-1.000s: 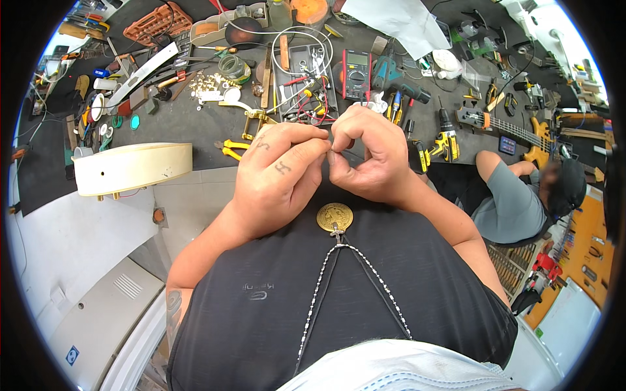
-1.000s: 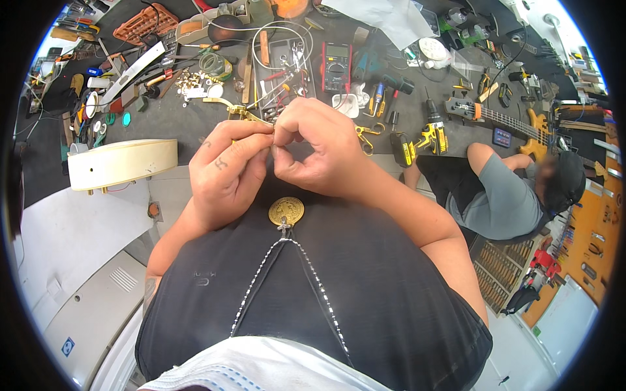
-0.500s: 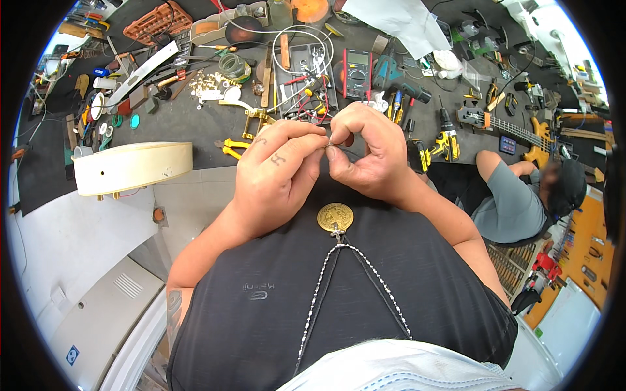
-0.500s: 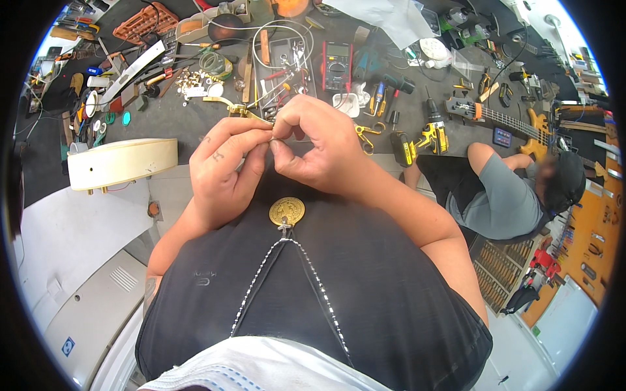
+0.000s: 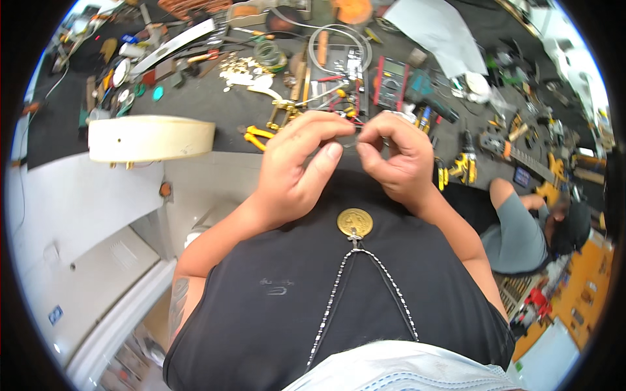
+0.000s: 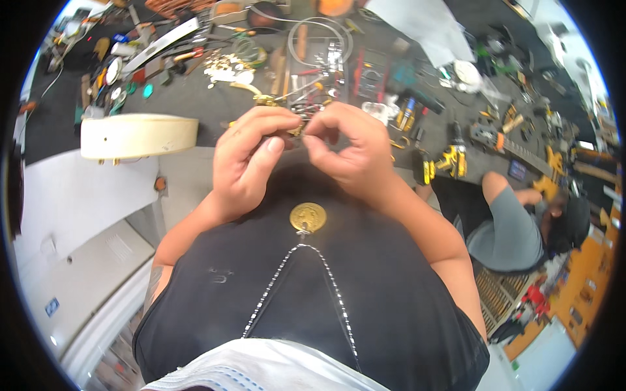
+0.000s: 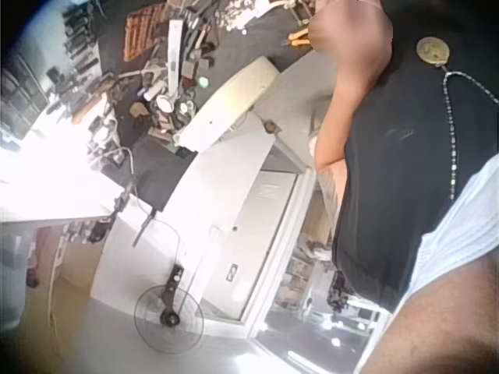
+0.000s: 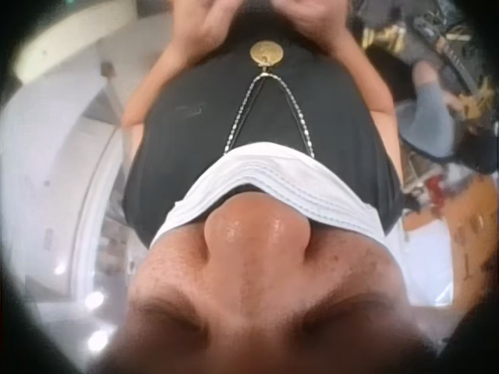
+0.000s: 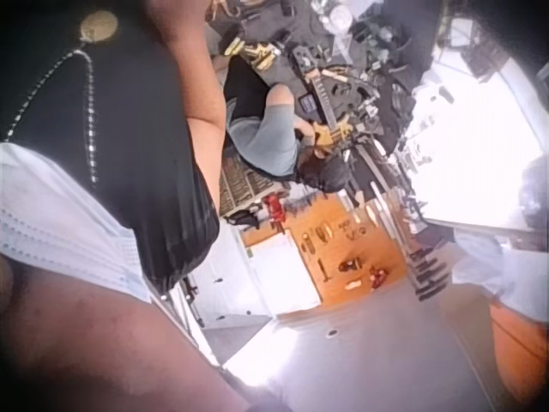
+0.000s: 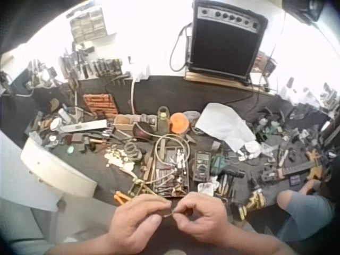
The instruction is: The person strips the insulation from a small wire using pliers, then inserts the exposed end into a hole on a white plastic housing. They use a screwdriver to secure the wire inside the housing.
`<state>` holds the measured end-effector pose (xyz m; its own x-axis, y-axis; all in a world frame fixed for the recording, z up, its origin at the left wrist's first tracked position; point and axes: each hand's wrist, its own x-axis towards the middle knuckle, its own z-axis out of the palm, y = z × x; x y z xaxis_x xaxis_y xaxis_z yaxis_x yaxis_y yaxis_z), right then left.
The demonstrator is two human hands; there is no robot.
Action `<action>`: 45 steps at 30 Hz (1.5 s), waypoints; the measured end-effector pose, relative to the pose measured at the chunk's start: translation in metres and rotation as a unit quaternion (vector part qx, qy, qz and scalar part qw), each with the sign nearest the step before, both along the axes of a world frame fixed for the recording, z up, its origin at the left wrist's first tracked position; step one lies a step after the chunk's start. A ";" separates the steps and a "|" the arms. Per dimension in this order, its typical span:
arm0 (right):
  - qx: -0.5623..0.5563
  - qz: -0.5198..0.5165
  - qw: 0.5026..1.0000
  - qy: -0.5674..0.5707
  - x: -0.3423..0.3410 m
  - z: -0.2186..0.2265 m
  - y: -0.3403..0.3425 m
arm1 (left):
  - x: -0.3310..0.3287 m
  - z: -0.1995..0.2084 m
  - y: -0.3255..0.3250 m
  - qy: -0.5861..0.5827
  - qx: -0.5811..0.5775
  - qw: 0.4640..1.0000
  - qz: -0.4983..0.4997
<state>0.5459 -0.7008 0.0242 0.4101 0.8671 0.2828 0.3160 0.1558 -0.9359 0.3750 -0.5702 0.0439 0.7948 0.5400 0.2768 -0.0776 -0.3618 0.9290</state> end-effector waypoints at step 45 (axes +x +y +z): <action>-0.108 -0.020 0.963 0.245 -0.175 -0.076 0.076 | -0.152 -0.196 0.119 0.159 -0.443 0.864 0.179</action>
<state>0.3713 -0.6249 -0.0513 0.4823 0.8648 -0.1394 -0.1710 -0.0632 -0.9832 0.2226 -0.4516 -0.1523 0.4926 0.6551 -0.5728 0.2019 0.5542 0.8075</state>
